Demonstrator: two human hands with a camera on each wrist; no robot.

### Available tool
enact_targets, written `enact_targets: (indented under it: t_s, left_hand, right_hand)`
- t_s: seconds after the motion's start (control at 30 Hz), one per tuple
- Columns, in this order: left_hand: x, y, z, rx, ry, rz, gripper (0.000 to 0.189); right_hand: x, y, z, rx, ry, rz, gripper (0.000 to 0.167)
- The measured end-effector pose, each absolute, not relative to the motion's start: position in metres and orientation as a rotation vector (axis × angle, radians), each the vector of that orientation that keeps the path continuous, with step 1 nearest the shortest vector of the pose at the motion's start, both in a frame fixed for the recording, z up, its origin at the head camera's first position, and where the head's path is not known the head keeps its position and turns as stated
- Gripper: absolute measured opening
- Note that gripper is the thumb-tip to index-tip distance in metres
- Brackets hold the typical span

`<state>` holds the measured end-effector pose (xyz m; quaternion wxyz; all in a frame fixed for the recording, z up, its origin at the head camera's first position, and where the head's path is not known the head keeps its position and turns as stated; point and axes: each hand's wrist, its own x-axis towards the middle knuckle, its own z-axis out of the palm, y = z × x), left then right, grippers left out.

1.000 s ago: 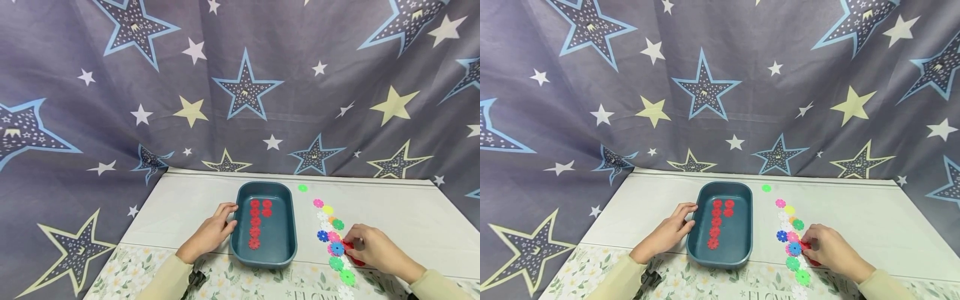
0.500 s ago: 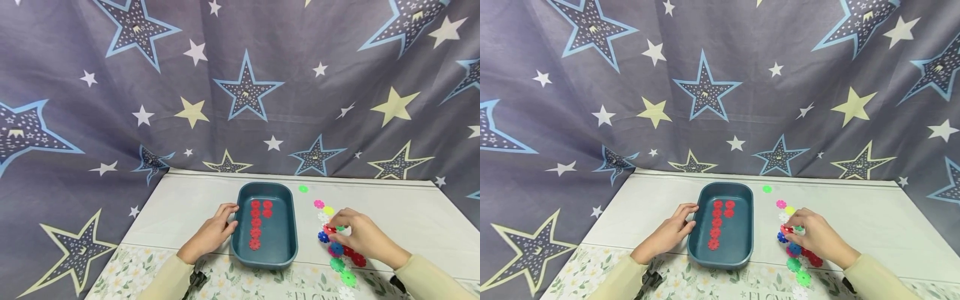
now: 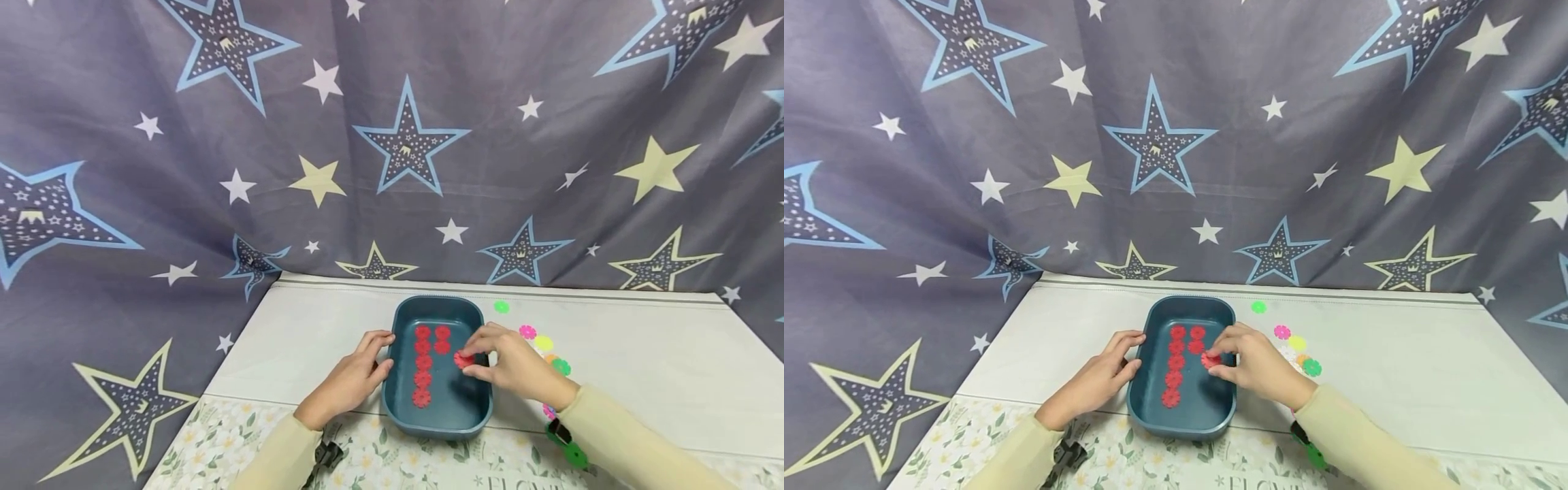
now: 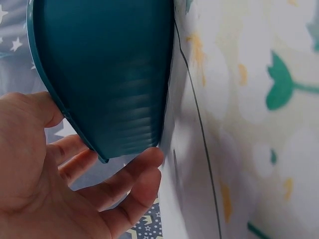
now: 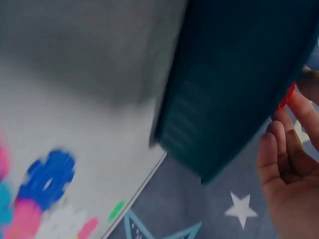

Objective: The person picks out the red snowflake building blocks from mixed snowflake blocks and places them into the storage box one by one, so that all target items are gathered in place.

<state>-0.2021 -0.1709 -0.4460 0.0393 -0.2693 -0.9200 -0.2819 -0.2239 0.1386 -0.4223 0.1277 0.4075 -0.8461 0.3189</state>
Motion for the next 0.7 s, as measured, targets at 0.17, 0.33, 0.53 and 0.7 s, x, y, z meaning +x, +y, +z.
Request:
enact_targets:
  t_s: [0.17,0.33,0.53,0.7]
  left_hand:
    - [-0.201,-0.17,-0.445,-0.822,-2.807,-0.859,0.044]
    - [-0.201,-0.169,-0.445,-0.831,-2.813,-0.864,0.044]
    - [-0.202,-0.17,-0.444,-0.822,-2.816,-0.864,0.044]
    - [-0.202,-0.17,-0.444,-0.824,-2.817,-0.866,0.044]
  right_hand:
    - [-0.234,0.121,-0.428,1.198,-2.552,0.892,0.018]
    - [-0.244,0.11,-0.433,1.169,-2.651,0.793,0.017]
    - [-0.249,0.096,-0.435,1.132,-2.758,0.614,0.012]
    - [-0.249,0.09,-0.436,1.111,-2.807,0.476,0.011]
